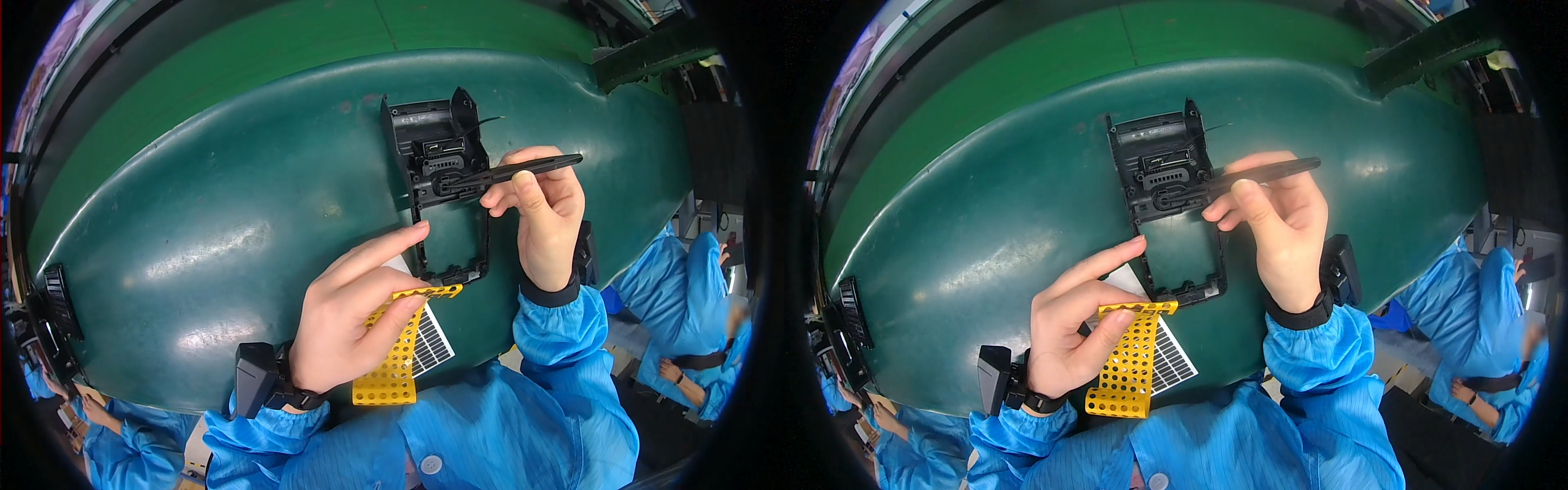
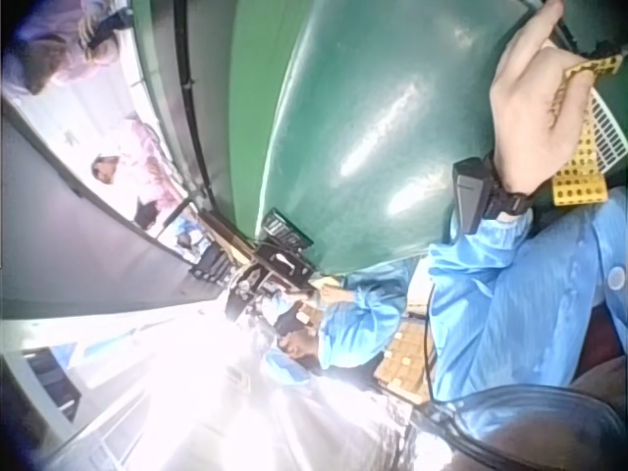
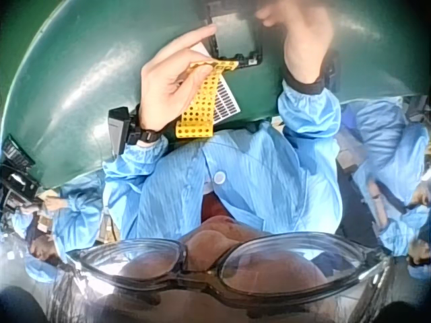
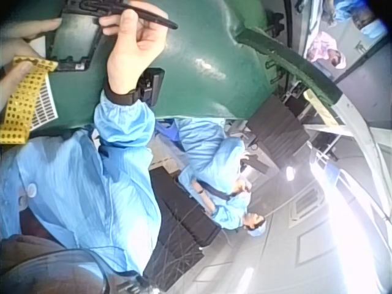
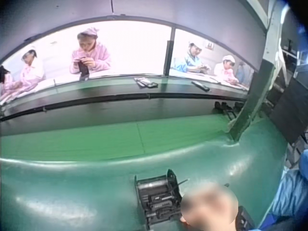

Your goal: Using tweezers to pick up small parts and place them into a black plastic housing on a conveyor belt.

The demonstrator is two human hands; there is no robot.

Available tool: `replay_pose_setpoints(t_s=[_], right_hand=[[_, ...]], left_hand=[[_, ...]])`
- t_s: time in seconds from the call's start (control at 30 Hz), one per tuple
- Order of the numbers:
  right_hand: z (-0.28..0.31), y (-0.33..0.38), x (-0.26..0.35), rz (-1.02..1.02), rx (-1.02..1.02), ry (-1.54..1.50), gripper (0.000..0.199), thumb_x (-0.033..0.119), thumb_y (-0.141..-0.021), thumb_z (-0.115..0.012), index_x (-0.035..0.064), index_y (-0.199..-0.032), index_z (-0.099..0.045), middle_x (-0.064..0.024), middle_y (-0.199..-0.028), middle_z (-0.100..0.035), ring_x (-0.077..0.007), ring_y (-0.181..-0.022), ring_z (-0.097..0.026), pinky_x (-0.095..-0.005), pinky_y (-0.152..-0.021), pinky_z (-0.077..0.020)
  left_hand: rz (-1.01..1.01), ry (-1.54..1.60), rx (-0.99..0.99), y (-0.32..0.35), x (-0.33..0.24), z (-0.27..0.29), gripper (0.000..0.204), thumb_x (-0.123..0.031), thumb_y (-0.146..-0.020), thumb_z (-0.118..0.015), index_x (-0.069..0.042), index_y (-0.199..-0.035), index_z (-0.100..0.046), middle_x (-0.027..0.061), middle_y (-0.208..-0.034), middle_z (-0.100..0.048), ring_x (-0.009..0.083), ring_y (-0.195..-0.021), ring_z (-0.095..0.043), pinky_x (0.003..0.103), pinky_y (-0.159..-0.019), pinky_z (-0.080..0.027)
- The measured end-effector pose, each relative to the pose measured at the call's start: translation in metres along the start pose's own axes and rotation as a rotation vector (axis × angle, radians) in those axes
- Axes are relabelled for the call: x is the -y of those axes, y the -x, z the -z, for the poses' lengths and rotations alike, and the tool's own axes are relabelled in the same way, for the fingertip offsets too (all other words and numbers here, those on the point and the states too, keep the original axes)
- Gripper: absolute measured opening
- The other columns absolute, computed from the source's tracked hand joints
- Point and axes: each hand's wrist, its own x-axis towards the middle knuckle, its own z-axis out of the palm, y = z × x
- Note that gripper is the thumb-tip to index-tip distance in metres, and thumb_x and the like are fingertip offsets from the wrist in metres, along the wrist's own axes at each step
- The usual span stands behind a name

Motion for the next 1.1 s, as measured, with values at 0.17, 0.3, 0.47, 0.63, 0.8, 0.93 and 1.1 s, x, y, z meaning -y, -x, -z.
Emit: replay_pose_setpoints(t_s=[0.17, 0.3, 0.47, 0.63, 0.8, 0.93, 1.1], right_hand=[[0.000, 0.003, -0.001, 0.019, 0.001, 0.020, 0.021, 0.010, -0.093, -0.060, -0.0023, -0.110, -0.056, -0.0121, -0.094, -0.064, -0.0202, -0.074, -0.067, -0.0270, -0.063, -0.0519], [-0.004, 0.006, -0.001, 0.087, -0.005, 0.054, 0.020, 0.004, -0.093, -0.058, -0.0033, -0.111, -0.055, -0.0125, -0.096, -0.063, -0.0198, -0.077, -0.067, -0.0278, -0.065, -0.0526], [-0.009, 0.020, -0.009, 0.535, 0.006, 0.460, 0.026, -0.012, -0.076, -0.066, -0.0010, -0.099, -0.062, -0.0150, -0.096, -0.063, -0.0246, -0.079, -0.066, -0.0306, -0.069, -0.0544], [-0.012, 0.032, -0.016, 0.683, -0.003, 0.575, 0.038, -0.014, -0.067, -0.073, 0.0034, -0.099, -0.063, -0.0146, -0.096, -0.064, -0.0270, -0.082, -0.066, -0.0317, -0.070, -0.0539], [0.004, 0.038, -0.014, 0.735, -0.093, 0.338, 0.018, -0.004, -0.094, -0.044, -0.0015, -0.111, -0.046, -0.0164, -0.113, -0.046, -0.0262, -0.094, -0.061, -0.0353, -0.078, -0.0553], [0.009, 0.047, 0.004, 0.101, -0.154, 0.539, 0.014, 0.009, -0.092, -0.057, -0.0033, -0.100, -0.055, -0.0083, -0.086, -0.062, -0.0141, -0.077, -0.059, -0.0276, -0.070, -0.0486], [-0.014, 0.032, 0.015, -0.111, 0.198, 0.817, 0.021, 0.016, -0.087, -0.067, -0.0031, -0.091, -0.058, -0.0115, -0.067, -0.059, -0.0160, -0.062, -0.057, -0.0307, -0.059, -0.0457]], left_hand=[[0.001, 0.001, -0.001, 0.002, 0.001, -0.001, 0.010, -0.004, -0.081, -0.070, 0.001, -0.088, -0.067, 0.0214, -0.127, -0.059, 0.0336, -0.101, -0.065, 0.037, -0.087, -0.050], [-0.002, -0.009, -0.004, 0.002, 0.003, -0.002, 0.009, -0.003, -0.080, -0.070, 0.002, -0.088, -0.066, 0.0212, -0.127, -0.060, 0.0330, -0.101, -0.065, 0.036, -0.086, -0.050], [-0.065, -0.100, -0.017, 0.004, 0.008, -0.006, 0.008, 0.000, -0.079, -0.068, 0.003, -0.086, -0.065, 0.0209, -0.126, -0.060, 0.0330, -0.099, -0.066, 0.037, -0.085, -0.051], [-0.132, -0.182, -0.025, 0.005, 0.012, -0.011, 0.007, 0.002, -0.078, -0.067, 0.003, -0.084, -0.064, 0.0208, -0.124, -0.061, 0.0337, -0.098, -0.066, 0.038, -0.084, -0.051], [-0.060, -0.102, -0.070, 0.012, 0.009, -0.009, 0.007, -0.002, -0.084, -0.059, 0.004, -0.083, -0.064, 0.0209, -0.119, -0.064, 0.0252, -0.096, -0.067, 0.032, -0.079, -0.052], [-0.059, 0.231, -0.266, 0.024, 0.005, 0.013, 0.013, -0.007, -0.093, -0.056, 0.004, -0.090, -0.060, 0.0181, -0.108, -0.066, 0.0206, -0.096, -0.063, 0.032, -0.082, -0.050], [0.003, 0.519, -0.278, 0.052, -0.013, 0.033, 0.019, -0.016, -0.096, -0.054, 0.002, -0.090, -0.057, 0.0159, -0.096, -0.066, 0.0183, -0.083, -0.064, 0.030, -0.075, -0.050]])
